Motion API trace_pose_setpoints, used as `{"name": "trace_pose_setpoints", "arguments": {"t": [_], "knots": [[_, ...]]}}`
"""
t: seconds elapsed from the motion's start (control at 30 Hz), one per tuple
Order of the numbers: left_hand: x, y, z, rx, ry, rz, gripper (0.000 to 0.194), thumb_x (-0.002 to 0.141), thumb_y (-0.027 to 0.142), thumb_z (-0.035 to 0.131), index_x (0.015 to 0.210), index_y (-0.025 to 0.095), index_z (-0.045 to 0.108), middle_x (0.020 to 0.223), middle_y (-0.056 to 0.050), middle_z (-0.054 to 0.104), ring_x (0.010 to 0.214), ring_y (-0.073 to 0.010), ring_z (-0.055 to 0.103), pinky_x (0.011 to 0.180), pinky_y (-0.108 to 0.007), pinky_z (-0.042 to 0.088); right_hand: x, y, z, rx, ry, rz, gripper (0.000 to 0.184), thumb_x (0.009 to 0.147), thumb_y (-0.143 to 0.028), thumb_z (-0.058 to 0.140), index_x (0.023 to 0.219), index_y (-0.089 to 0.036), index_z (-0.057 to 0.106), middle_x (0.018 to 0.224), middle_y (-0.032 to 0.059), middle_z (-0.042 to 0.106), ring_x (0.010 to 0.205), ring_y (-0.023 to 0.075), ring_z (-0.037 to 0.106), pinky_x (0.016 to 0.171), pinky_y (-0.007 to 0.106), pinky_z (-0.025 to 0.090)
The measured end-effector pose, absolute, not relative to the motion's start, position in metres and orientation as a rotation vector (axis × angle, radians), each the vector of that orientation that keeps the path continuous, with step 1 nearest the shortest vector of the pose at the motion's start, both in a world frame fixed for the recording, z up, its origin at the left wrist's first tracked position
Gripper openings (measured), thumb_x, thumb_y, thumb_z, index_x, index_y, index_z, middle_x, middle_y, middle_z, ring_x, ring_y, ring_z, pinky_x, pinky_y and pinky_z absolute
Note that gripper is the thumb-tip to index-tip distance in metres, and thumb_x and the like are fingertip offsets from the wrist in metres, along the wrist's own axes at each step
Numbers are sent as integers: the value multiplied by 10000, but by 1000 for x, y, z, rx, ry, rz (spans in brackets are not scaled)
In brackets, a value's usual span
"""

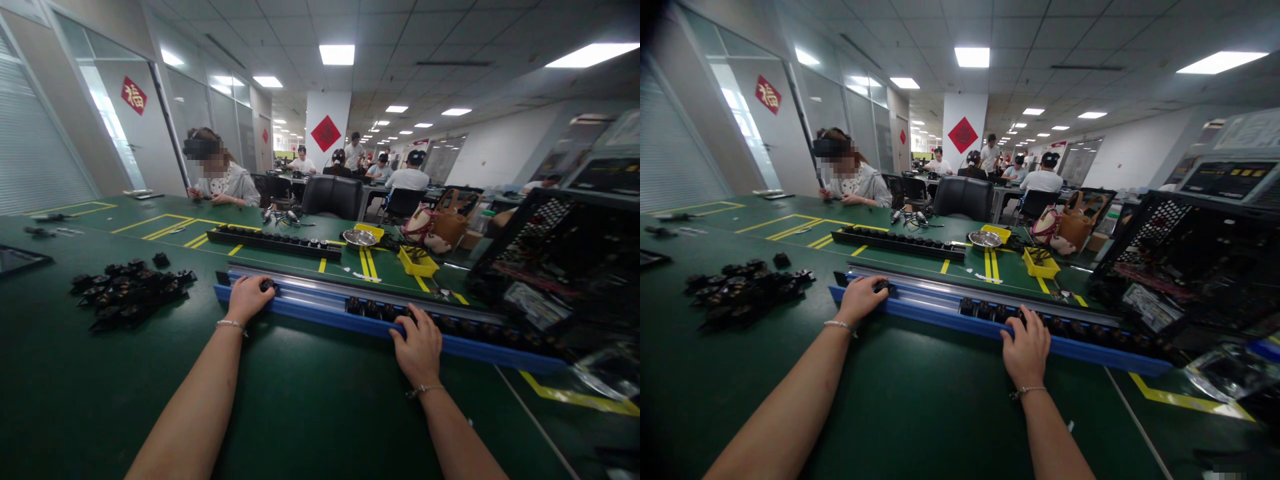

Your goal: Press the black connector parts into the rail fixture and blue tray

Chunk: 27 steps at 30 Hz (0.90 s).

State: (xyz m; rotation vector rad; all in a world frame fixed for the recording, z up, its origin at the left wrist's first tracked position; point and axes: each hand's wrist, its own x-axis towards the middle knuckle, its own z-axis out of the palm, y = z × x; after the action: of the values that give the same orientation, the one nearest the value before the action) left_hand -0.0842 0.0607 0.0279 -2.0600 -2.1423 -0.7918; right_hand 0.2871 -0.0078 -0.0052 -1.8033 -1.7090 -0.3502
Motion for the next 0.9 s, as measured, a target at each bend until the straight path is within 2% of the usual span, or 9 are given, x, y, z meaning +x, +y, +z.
{"name": "trace_pose_setpoints", "arguments": {"t": [0.67, 0.9], "knots": [[-89, 64, 23, -1962, -2181, -846, 350, 716, 360, 498, 999, 235, 662, 1054, -30, 685, 1031, -214, 583, 1050, -377, 257, 287, -8, -4, -1815, -1709, -342, 165, 779, -302, 469, 845, -223, 597, 1315, 83, 445, 1260, 276, 304, 1001, 518, 252], [-99, 64, 20, -1829, -2215, -893, 361, 718, 336, 501, 1025, 230, 658, 1171, -61, 626, 1177, -229, 483, 1049, -409, 252, 287, -8, -4, -1812, -1707, -342, 157, 780, -296, 475, 846, -222, 597, 1317, 84, 445, 1263, 274, 304, 1001, 513, 257]]}}
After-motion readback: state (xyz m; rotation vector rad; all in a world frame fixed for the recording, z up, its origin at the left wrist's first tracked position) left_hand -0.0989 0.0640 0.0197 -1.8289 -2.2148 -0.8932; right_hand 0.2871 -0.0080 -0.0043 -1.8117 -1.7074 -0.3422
